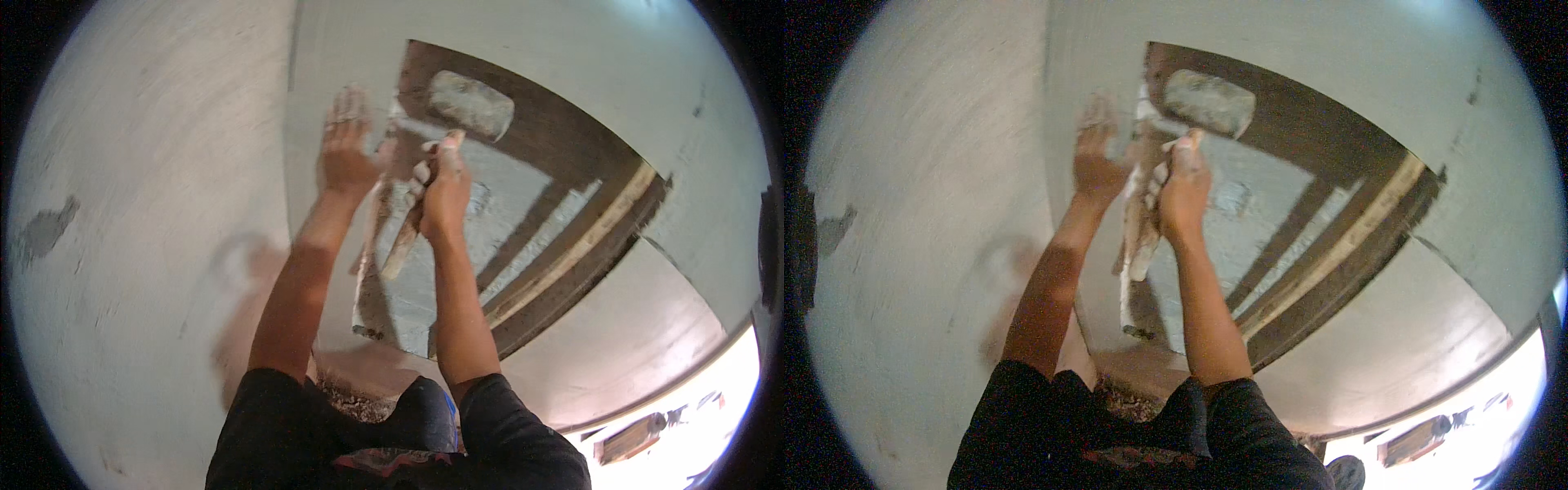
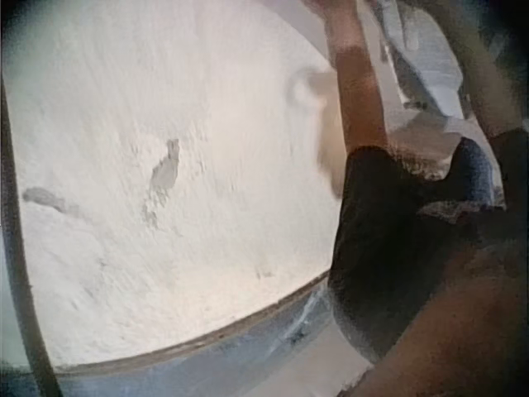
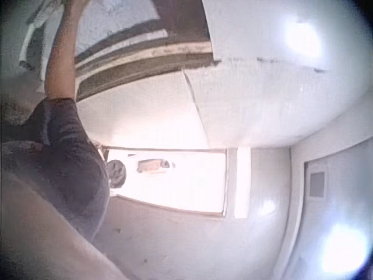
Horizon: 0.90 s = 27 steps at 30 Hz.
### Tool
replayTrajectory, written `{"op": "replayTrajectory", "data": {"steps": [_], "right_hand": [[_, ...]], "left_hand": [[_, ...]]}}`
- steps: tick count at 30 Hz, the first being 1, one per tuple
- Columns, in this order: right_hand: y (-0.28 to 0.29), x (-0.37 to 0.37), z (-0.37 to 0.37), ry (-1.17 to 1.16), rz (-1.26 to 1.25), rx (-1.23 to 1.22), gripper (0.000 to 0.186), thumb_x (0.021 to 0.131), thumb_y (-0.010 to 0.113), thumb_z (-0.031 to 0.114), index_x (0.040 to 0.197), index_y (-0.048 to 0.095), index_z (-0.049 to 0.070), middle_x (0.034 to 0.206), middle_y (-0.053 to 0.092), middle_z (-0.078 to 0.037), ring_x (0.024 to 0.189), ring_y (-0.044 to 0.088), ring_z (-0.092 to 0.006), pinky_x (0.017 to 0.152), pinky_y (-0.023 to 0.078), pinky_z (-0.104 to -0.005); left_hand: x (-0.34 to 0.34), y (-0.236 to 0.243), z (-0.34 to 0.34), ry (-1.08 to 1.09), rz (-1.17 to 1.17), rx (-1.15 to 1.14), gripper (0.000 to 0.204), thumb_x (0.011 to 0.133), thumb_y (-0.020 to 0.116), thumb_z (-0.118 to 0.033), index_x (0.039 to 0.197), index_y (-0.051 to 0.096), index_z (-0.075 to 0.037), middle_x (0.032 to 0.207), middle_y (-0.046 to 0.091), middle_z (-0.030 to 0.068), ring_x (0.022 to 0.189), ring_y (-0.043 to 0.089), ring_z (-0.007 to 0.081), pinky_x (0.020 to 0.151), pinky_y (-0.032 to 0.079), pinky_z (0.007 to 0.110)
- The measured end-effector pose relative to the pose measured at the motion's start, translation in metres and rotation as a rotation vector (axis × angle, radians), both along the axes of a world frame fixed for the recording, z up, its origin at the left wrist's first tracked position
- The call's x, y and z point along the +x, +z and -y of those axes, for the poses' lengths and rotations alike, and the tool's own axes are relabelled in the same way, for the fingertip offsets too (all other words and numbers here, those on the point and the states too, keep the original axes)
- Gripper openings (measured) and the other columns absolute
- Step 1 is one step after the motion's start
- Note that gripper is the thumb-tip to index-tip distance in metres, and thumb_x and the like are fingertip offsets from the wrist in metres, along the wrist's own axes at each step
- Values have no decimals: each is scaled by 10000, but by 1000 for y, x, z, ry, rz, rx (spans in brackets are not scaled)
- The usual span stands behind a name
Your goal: The person positions a wooden board into a hole in the ceiling, then uses a mallet to tap and press the board into place until it is flush with the surface.
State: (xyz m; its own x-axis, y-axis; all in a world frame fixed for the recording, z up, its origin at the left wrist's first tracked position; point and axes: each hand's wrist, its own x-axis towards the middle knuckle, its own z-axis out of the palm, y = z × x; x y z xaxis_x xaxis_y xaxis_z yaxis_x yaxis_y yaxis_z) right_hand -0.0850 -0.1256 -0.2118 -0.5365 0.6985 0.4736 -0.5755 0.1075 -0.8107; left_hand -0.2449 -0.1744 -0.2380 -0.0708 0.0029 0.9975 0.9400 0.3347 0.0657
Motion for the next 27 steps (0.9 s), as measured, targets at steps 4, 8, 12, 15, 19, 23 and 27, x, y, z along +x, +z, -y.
{"op": "replayTrajectory", "data": {"steps": [4, 8, 12, 15, 19, 23, 27], "right_hand": [[-12, 33, -10, -32, -47, 79, 393, 1072, 457, 442, 966, 562, 78, 637, 452, 29, 482, 401, -77, 433, 330, -270], [2, 96, -16, -28, -85, 11, 407, 1069, 461, 465, 986, 551, 78, 641, 445, 29, 492, 405, -73, 435, 329, -266], [13, 169, -45, -185, -85, 50, 424, 1047, 486, 497, 1029, 576, 82, 673, 450, 24, 538, 420, -88, 472, 347, -265], [36, 225, -61, -219, -153, -62, 459, 1015, 489, 582, 1054, 549, 129, 668, 378, 46, 540, 363, -101, 472, 293, -268], [74, 283, -105, -266, -323, -111, 381, 1061, 433, 520, 1012, 506, 150, 682, 346, 65, 529, 313, -72, 450, 258, -240], [101, 328, -170, -200, -282, 5, 405, 1069, 418, 506, 1011, 503, 115, 695, 383, 46, 532, 344, -74, 444, 283, -249], [137, 339, -186, -260, -248, 54, 403, 1073, 426, 487, 1016, 506, 96, 702, 396, 40, 532, 353, -79, 452, 299, -249]], "left_hand": [[-12, -10, 9, -38, 34, 12, 856, 783, 776, -240, 1521, 405, -15, 1591, 378, 194, 1473, 364, 355, 1207, 298, 500], [-8, 2, 12, 119, -61, -31, 873, 786, 803, -229, 1529, 395, -23, 1592, 383, 181, 1465, 387, 333, 1196, 324, 495], [-11, -1, 9, 168, -9, -86, 891, 782, 832, -281, 1518, 406, -16, 1572, 408, 187, 1439, 421, 337, 1186, 334, 509], [14, 13, 7, 186, 68, -66, 913, 767, 858, -340, 1498, 426, -3, 1515, 464, 209, 1388, 467, 355, 1174, 337, 538], [66, 87, -10, 183, -104, -11, 898, 781, 832, -471, 1422, 484, 53, 1425, 520, 277, 1374, 458, 421, 1162, 340, 535], [92, 171, -69, 15, -430, -47, 1017, 734, 828, -568, 1504, 419, -46, 1547, 402, 182, 1453, 358, 353, 1201, 277, 564], [105, 202, -79, 140, -508, -126, 1138, 667, 814, -670, 1554, 366, -116, 1631, 301, 101, 1516, 255, 312, 1219, 246, 578]]}}
